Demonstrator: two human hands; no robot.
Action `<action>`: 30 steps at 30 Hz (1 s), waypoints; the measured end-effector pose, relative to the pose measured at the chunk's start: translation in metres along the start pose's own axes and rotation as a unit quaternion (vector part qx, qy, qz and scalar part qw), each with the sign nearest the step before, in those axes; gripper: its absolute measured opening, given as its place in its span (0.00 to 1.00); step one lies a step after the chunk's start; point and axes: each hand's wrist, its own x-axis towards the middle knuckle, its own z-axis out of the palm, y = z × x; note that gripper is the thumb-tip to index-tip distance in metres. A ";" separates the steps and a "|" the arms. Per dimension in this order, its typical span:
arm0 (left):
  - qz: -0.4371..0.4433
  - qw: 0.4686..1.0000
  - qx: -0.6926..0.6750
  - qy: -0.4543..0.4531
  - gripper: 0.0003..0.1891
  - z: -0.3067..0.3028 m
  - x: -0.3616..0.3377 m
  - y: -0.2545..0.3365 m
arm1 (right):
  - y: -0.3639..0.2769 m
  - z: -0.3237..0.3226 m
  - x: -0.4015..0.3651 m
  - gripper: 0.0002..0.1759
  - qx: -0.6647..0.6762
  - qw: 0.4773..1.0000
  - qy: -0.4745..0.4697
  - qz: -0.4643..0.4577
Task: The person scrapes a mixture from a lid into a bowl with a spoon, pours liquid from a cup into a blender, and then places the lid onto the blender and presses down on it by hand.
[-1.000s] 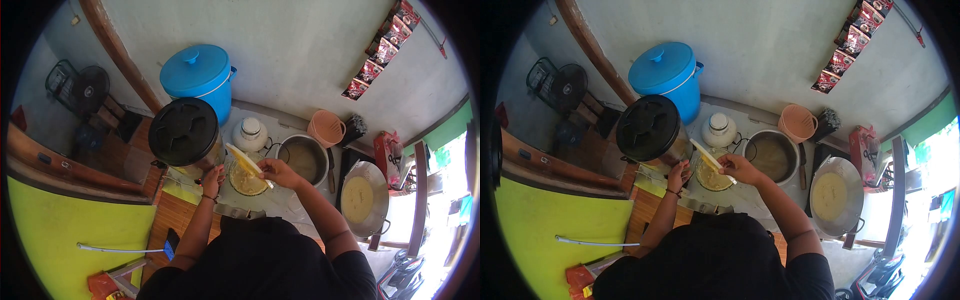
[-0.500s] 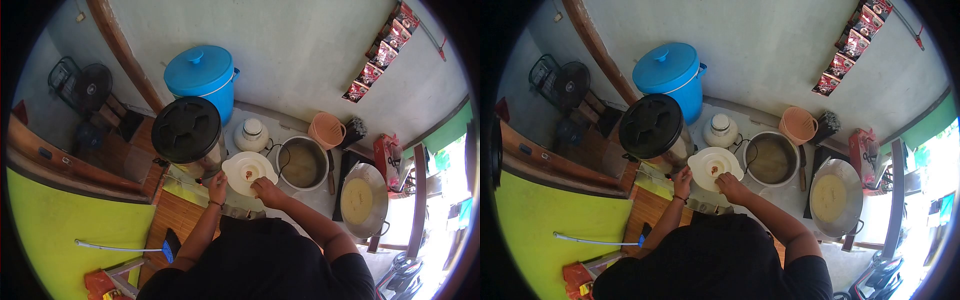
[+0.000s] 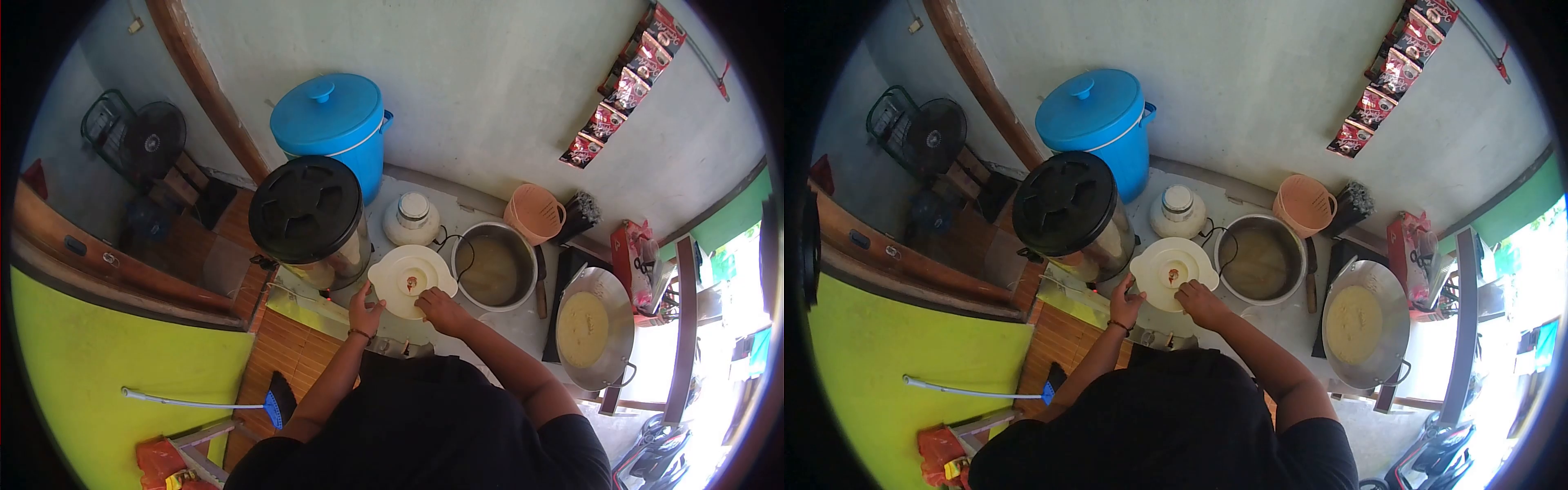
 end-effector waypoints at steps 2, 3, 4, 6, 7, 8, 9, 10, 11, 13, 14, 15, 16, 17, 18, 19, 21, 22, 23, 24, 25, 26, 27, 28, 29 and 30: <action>-0.012 1.000 -0.001 -0.005 0.36 0.000 0.000 0.003 | 0.002 0.003 0.000 0.23 0.005 1.000 0.012 -0.003; -0.013 1.000 -0.004 -0.005 0.36 0.001 0.000 0.001 | 0.002 0.004 0.000 0.23 0.006 1.000 0.021 -0.006; -0.013 1.000 -0.007 -0.004 0.37 0.003 0.001 -0.001 | 0.003 0.006 -0.001 0.23 0.007 0.999 0.031 -0.010; -0.020 0.999 -0.029 -0.008 0.36 0.003 0.002 -0.001 | -0.001 0.001 -0.003 0.24 0.001 0.999 0.041 0.004; -0.028 0.998 -0.049 -0.012 0.36 0.003 0.002 0.002 | -0.003 -0.002 -0.004 0.24 -0.002 0.999 0.045 0.010; -0.036 0.997 -0.068 -0.018 0.36 0.002 0.002 0.004 | -0.004 -0.002 -0.004 0.24 0.003 0.998 0.055 0.012; -0.042 0.996 -0.073 -0.017 0.36 0.002 0.002 0.004 | -0.005 -0.002 -0.004 0.24 0.009 0.998 0.066 0.014; -0.049 0.996 -0.077 -0.017 0.36 0.002 0.002 0.003 | -0.006 -0.002 -0.004 0.24 0.014 0.997 0.077 0.018; -0.056 0.995 -0.082 -0.017 0.37 0.002 0.001 0.003 | -0.006 -0.001 -0.005 0.24 0.008 0.997 0.080 0.019; -0.051 0.996 -0.076 -0.015 0.37 0.001 0.000 0.008 | -0.007 0.003 -0.006 0.24 -0.003 0.996 0.087 0.022; -0.049 0.996 -0.074 -0.013 0.37 -0.001 -0.001 0.010 | -0.007 0.004 -0.006 0.24 0.006 0.996 0.085 0.028; -0.054 0.996 -0.071 -0.014 0.37 -0.002 -0.002 0.012 | -0.006 0.005 -0.007 0.23 0.015 0.996 0.084 0.034; -0.058 0.996 -0.068 -0.015 0.37 -0.002 -0.002 0.015 | -0.005 0.006 -0.007 0.23 0.024 0.996 0.082 0.040; -0.062 0.996 -0.066 -0.017 0.38 -0.002 -0.002 0.016 | -0.005 0.006 -0.006 0.23 0.027 0.995 0.083 0.040; -0.064 0.996 -0.062 -0.017 0.37 -0.001 -0.002 0.016 | -0.006 0.007 -0.005 0.24 0.030 0.995 0.083 0.040; -0.066 0.996 -0.058 -0.018 0.37 -0.001 -0.001 0.015 | -0.006 0.007 -0.005 0.24 0.032 0.995 0.084 0.040; -0.072 0.996 -0.047 -0.024 0.37 -0.001 0.001 0.012 | -0.005 0.003 -0.007 0.24 0.074 0.993 0.080 0.051; -0.075 0.996 -0.040 -0.029 0.37 -0.001 0.002 0.010 | -0.004 0.000 -0.006 0.24 0.094 0.991 0.078 0.055; -0.078 0.996 -0.033 -0.033 0.38 0.000 0.004 0.008 | 0.000 0.000 -0.005 0.26 0.099 0.988 0.096 0.072; -0.003 0.997 0.074 -0.013 0.38 -0.002 0.003 0.016 | 0.006 0.000 -0.005 0.28 0.105 0.984 0.114 0.090; 0.072 0.981 0.179 0.005 0.39 -0.006 -0.001 0.035 | 0.008 -0.002 -0.003 0.30 0.111 0.979 0.132 0.110; 0.147 0.948 0.280 0.022 0.40 -0.009 -0.002 0.052 | 0.010 -0.005 -0.001 0.35 0.060 0.981 0.139 0.121; 0.182 0.944 0.276 -0.014 0.42 -0.011 0.000 0.066 | 0.009 -0.013 0.004 0.39 0.009 0.981 0.144 0.132; 0.218 0.936 0.270 -0.051 0.44 -0.012 0.005 0.080 | 0.010 -0.018 0.009 0.43 -0.042 0.978 0.149 0.142; 0.252 0.927 0.265 -0.087 0.47 -0.011 0.012 0.088 | 0.012 -0.019 0.013 0.48 -0.045 0.978 0.124 0.159; 0.258 0.913 0.297 -0.106 0.49 -0.007 0.020 0.092 | 0.014 -0.019 0.017 0.52 -0.049 0.978 0.099 0.175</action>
